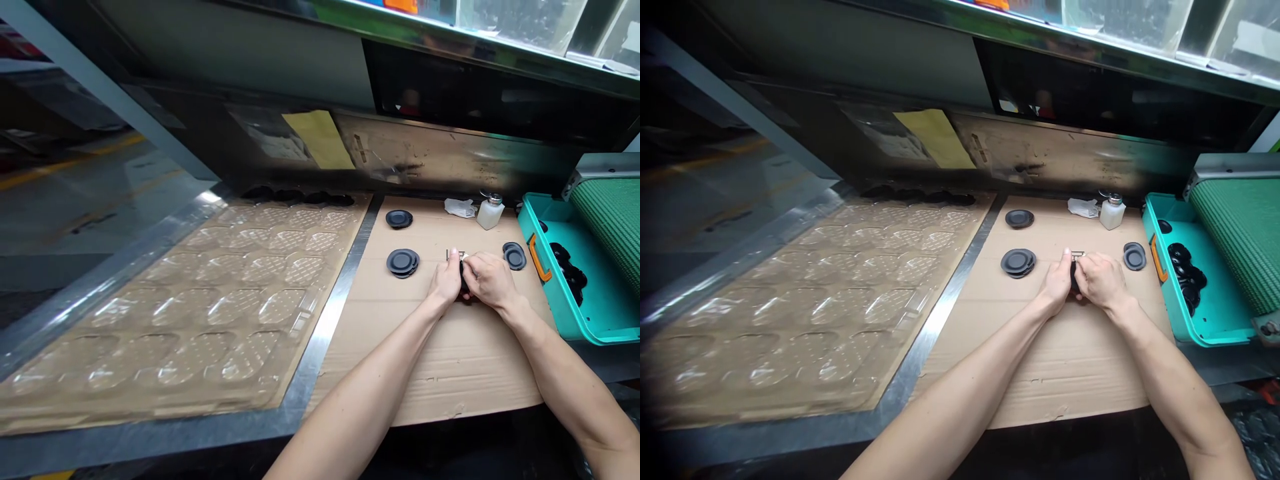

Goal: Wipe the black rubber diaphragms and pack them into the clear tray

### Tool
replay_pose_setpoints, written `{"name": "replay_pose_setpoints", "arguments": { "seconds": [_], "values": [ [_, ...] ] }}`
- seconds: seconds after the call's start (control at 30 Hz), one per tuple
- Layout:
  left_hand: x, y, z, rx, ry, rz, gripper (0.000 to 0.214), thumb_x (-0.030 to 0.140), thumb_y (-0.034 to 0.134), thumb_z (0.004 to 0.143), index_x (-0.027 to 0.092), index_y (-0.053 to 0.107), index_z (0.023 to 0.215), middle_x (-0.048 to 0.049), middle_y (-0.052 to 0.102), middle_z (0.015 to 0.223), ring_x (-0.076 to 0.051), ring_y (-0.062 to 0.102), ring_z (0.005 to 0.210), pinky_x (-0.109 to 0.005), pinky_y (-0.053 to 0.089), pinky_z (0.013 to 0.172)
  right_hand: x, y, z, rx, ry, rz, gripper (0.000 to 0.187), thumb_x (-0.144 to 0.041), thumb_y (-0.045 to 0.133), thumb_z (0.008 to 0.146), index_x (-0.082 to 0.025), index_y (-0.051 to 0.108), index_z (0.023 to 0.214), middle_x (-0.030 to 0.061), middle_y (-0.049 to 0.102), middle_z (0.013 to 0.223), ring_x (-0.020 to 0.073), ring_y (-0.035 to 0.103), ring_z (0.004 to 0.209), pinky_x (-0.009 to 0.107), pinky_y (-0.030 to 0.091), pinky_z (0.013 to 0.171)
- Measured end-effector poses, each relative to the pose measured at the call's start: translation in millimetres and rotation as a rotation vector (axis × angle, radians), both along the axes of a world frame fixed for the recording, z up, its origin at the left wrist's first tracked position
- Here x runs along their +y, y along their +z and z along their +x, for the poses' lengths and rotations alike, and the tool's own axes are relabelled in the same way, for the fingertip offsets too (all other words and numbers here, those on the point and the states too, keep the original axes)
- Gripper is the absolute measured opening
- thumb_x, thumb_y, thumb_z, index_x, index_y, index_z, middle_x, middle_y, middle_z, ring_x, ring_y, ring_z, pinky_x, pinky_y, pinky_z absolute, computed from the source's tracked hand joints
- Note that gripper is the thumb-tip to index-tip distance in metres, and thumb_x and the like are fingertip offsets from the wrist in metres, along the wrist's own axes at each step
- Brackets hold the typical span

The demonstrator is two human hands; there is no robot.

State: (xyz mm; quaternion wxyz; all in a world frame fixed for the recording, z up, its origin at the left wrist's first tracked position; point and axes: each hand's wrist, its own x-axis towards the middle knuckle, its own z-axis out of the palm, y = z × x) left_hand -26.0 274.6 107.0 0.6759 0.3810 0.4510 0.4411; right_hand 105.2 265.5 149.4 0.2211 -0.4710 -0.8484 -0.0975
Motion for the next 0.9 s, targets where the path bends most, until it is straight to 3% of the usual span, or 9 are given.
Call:
{"name": "replay_pose_setpoints", "arguments": {
  "seconds": [0.13, 0.4, 0.5, 0.63, 0.77, 0.9],
  "values": [
    [-0.6, 2.5, 0.7, 0.132, 0.015, 0.100, 0.076, 0.077, 0.032, 0.093, 0.018, 0.065, 0.058, -0.0087, 0.063, 0.046, -0.019, 0.058, 0.035, -0.026, 0.041, 0.035, 0.1, -0.2, 2.7, -0.027, 0.021, -0.004, 0.025, -0.022, 0.049, 0.097, -0.020, 0.067, 0.081, 0.0072, 0.069, 0.082, 0.0199, 0.058, 0.077, 0.032, 0.040, 0.076],
    [-3.7, 7.6, 0.8, 0.136, 0.008, 0.092, 0.074, 0.074, 0.035, 0.095, 0.018, 0.063, 0.056, -0.0077, 0.060, 0.042, -0.017, 0.055, 0.032, -0.025, 0.039, 0.033, -3.8, 7.3, 0.8, -0.069, 0.006, -0.017, 0.025, -0.022, 0.048, 0.099, -0.018, 0.070, 0.086, 0.0087, 0.072, 0.087, 0.0214, 0.061, 0.082, 0.033, 0.041, 0.078],
    [-3.9, 9.4, 1.0, 0.076, -0.019, 0.058, 0.073, 0.072, 0.034, 0.096, 0.016, 0.067, 0.064, -0.0074, 0.060, 0.043, -0.017, 0.056, 0.033, -0.024, 0.040, 0.034, -3.1, 8.3, 2.1, -0.037, -0.003, -0.083, 0.023, -0.020, 0.051, 0.097, -0.020, 0.069, 0.083, 0.0074, 0.072, 0.085, 0.0206, 0.063, 0.080, 0.031, 0.041, 0.075],
    [-3.5, 20.5, -4.5, -0.151, -0.016, -0.099, 0.066, 0.061, 0.031, 0.102, 0.010, 0.069, 0.082, -0.0082, 0.063, 0.051, -0.016, 0.056, 0.037, -0.023, 0.040, 0.033, -0.3, 3.8, 9.3, 0.157, -0.004, -0.137, 0.021, -0.024, 0.051, 0.097, -0.022, 0.070, 0.090, 0.0047, 0.073, 0.087, 0.0181, 0.065, 0.079, 0.028, 0.044, 0.071],
    [-1.1, 34.8, -19.4, -0.434, -0.056, -0.383, 0.068, 0.051, 0.020, 0.105, 0.004, 0.067, 0.099, -0.0140, 0.067, 0.065, -0.012, 0.055, 0.041, -0.018, 0.039, 0.033, 8.4, -3.7, 19.4, 0.411, -0.109, -0.051, 0.024, -0.031, 0.050, 0.098, -0.021, 0.072, 0.095, 0.0067, 0.076, 0.092, 0.0197, 0.068, 0.083, 0.029, 0.047, 0.077],
    [1.4, 41.1, -30.7, -0.605, -0.045, -0.551, 0.063, 0.048, 0.023, 0.105, 0.000, 0.063, 0.111, -0.0157, 0.068, 0.072, -0.009, 0.053, 0.043, -0.014, 0.041, 0.034, 18.5, -10.3, 27.6, 0.429, -0.199, -0.031, 0.026, -0.033, 0.051, 0.095, -0.019, 0.073, 0.091, 0.0089, 0.076, 0.091, 0.0224, 0.068, 0.082, 0.031, 0.047, 0.077]
  ]
}}
